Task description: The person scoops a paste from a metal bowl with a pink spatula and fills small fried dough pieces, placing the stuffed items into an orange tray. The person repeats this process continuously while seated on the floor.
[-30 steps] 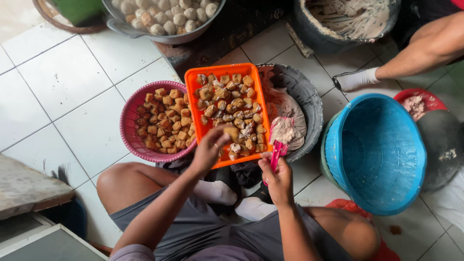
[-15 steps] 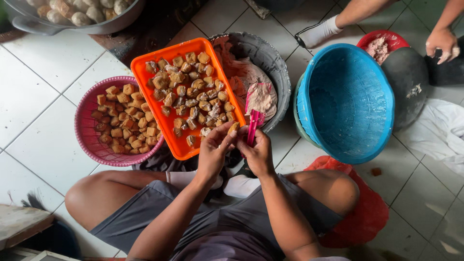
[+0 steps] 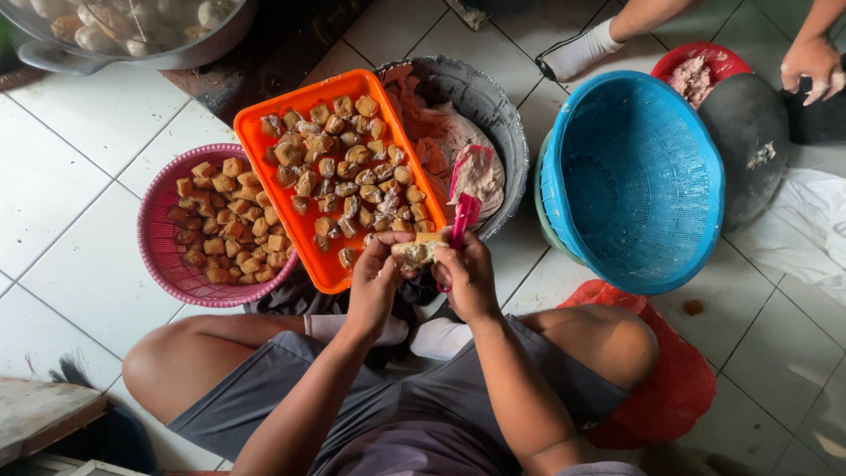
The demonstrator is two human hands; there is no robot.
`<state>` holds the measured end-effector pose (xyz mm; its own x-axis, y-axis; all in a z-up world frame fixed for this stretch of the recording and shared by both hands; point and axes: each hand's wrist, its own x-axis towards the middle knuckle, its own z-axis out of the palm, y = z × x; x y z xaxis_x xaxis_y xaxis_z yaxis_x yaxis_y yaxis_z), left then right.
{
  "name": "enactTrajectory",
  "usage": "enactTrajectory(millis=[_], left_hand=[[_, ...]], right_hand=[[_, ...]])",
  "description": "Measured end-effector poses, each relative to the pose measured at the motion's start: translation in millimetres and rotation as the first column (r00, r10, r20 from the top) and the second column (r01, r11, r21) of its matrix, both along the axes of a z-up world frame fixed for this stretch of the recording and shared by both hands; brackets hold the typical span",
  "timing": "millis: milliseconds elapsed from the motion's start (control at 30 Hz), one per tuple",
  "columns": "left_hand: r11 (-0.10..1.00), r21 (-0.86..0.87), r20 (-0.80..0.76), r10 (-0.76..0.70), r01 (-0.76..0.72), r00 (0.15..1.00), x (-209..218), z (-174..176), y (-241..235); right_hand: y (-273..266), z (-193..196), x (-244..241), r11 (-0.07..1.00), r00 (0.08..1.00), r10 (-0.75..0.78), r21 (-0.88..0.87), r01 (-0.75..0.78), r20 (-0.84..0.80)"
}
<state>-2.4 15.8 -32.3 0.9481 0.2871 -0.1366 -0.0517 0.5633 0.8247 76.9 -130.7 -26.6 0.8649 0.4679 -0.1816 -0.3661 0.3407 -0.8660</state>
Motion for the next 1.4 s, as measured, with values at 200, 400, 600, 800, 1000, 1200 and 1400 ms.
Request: enactTrajectory(millis=[200, 400, 600, 800, 1000, 1200, 1400], left_hand=[[0.991, -0.039, -0.122, -0.131, 0.127, 0.984, 9, -8, -1], [0.986, -0.135, -0.088, 0.088, -0.099, 0.992, 18, -2, 8], [0.993, 0.051, 0.031, 0.105, -0.106, 0.994, 17, 33, 3], [0.982, 0.179, 0.0, -0.066, 0.065, 0.998, 3, 61, 11], [0.986, -0.036, 0.133, -0.156, 0.162, 0.979, 6, 59, 29], [0.991, 0.113, 0.045, 0.06, -0.065, 0.997, 18, 41, 20], [0.954, 0.184, 0.193, 0.2, -0.235, 0.961, 20, 48, 33]], right_hand=[[5, 8, 4, 0.977, 0.991, 0.003, -0.213, 0.025, 0.132], [-3, 26, -7, 0.952, 0.95, 0.092, -0.307, 0.004, 0.299], [1, 32, -17, 0.921, 0.931, 0.132, -0.388, 0.012, 0.341], [4, 52, -8, 0.86, 0.743, 0.24, -0.492, 0.136, 0.624], [-5, 68, -1, 0.771, 0.64, 0.29, -0.57, 0.285, 0.712], [-12, 67, -7, 0.689, 0.49, 0.341, -0.568, 0.45, 0.802], [-21, 63, 5, 0.657, 0.447, 0.406, -0.595, 0.463, 0.797]])
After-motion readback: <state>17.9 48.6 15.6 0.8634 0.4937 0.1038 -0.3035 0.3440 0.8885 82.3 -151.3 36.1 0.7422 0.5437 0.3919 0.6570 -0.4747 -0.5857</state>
